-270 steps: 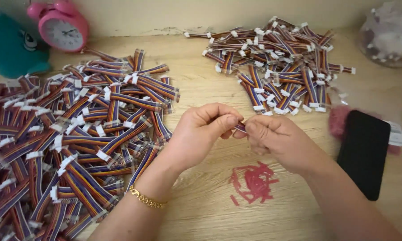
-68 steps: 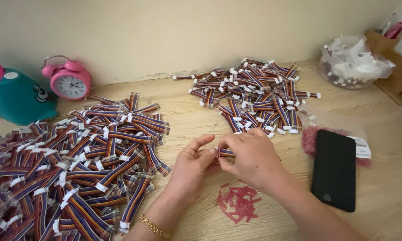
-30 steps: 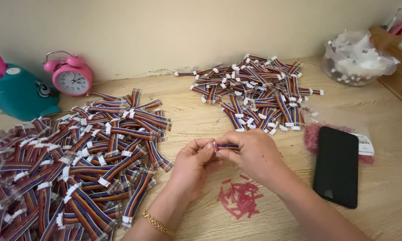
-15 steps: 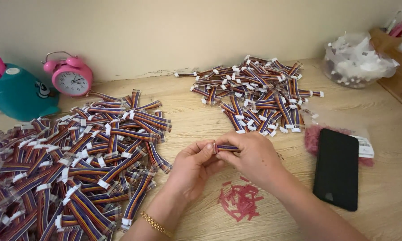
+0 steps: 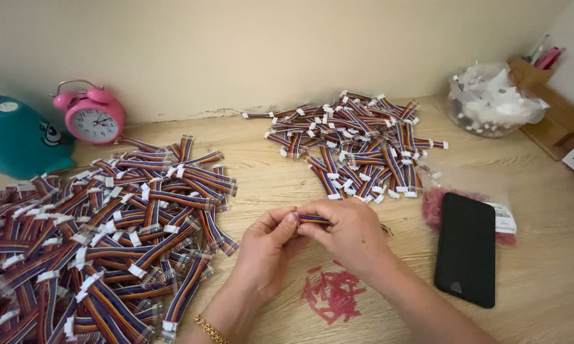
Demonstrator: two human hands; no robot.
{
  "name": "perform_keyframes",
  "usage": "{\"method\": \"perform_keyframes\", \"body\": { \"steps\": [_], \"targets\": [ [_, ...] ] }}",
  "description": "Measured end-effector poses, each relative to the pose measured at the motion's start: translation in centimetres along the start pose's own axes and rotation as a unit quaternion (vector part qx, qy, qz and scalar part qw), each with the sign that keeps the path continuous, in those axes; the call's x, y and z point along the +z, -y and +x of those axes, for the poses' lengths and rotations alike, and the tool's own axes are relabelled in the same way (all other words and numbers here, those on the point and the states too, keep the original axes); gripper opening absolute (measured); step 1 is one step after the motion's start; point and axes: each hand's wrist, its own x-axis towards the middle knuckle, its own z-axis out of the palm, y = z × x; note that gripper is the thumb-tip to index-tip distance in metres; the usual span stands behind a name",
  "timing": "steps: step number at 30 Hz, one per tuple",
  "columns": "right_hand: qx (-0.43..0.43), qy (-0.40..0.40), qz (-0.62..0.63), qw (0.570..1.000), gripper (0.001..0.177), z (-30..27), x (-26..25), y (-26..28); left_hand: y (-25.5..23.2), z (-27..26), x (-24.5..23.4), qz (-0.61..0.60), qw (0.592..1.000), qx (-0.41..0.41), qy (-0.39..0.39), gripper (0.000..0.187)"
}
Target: Assembling small ribbon cables by manually attaching white plastic connectors to the ends.
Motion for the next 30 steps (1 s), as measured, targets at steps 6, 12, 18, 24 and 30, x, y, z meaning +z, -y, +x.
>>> {"method": "perform_keyframes", "body": {
  "steps": [6, 12, 18, 24, 30],
  "targets": [
    [0.039, 0.07, -0.004, 0.997, 0.026, 0.7, -1.7, -0.2, -1.2, -0.8, 1.6, 0.03, 0.999, -0.021, -0.019, 0.005],
    [0.304, 0.197, -0.211, 0.908, 0.032, 1.9, -6.9, -1.0, -3.3, -0.1, 1.7, 0.014, 0.994, -0.025, -0.107, 0.017],
    [0.253, 0.31, -0.26, 0.879, 0.023, 2.0, -4.9, -1.1, -3.7, -0.4, 2.2, 0.001, 0.991, -0.048, -0.126, 0.02],
    [0.269, 0.314, -0.228, 0.882, 0.025, 2.2, -4.5, 0.5, -4.8, -1.5, 3.1, 0.011, 0.989, -0.068, -0.128, 0.015],
    [0.216, 0.315, -0.22, 0.898, 0.03, 1.4, -3.9, -1.2, -3.6, -0.2, 1.8, -0.011, 0.992, -0.032, -0.119, 0.012]
  ]
}}
